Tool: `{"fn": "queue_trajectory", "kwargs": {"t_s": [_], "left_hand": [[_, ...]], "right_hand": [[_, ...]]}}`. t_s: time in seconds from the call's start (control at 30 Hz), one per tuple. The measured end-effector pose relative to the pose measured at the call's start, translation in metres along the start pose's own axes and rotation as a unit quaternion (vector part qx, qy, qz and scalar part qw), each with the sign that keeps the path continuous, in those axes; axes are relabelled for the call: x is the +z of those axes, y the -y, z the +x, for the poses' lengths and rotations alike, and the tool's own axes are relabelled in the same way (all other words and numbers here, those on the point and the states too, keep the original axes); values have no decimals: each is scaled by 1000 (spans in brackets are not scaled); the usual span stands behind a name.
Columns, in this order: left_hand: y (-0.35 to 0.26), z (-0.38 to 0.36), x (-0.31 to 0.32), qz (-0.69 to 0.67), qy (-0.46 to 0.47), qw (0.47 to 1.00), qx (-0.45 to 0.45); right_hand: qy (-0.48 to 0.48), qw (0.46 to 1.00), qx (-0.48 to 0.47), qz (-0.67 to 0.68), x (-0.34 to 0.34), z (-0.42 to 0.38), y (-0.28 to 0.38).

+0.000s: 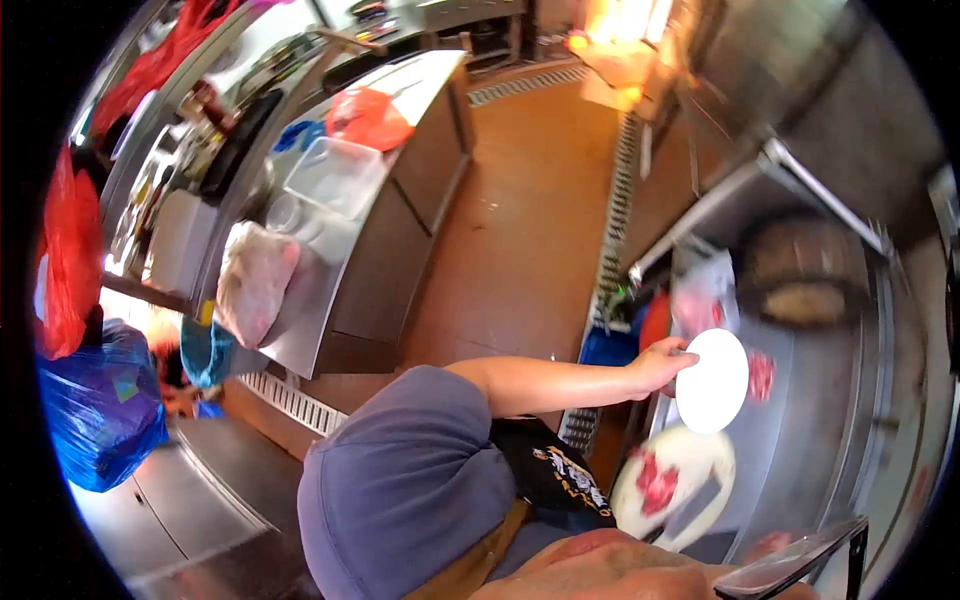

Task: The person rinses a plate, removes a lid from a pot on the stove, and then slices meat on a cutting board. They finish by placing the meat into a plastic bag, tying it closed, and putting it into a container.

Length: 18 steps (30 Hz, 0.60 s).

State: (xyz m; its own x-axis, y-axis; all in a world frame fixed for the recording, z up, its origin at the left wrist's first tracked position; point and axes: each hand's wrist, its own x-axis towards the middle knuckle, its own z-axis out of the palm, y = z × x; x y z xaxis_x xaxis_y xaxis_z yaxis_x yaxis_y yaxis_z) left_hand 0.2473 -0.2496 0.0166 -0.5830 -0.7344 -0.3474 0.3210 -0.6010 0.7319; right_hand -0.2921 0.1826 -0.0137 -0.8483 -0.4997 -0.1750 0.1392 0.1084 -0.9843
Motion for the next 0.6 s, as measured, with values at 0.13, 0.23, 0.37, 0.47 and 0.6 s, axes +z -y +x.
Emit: {"fn": "queue_trajectory", "kwargs": {"t_s": [0.13,0.23,0.37,0.47,0.6], "left_hand": [[-96,37,-108,-10,-105,991,82],[-156,69,-186,-60,-159,978,119],[-239,93,-270,-82,-245,954,151],[-278,133,-341,-116,-309,917,222],[-366,149,-382,-165,-375,867,284]], "right_hand": [[217,964,155,-16,306,-88,-20],[332,904,247,-104,462,-125,-31],[447,829,275,-192,629,-103,-82],[504,800,201,-257,750,-51,-130],[574,761,45,-298,949,35,-168]]}}
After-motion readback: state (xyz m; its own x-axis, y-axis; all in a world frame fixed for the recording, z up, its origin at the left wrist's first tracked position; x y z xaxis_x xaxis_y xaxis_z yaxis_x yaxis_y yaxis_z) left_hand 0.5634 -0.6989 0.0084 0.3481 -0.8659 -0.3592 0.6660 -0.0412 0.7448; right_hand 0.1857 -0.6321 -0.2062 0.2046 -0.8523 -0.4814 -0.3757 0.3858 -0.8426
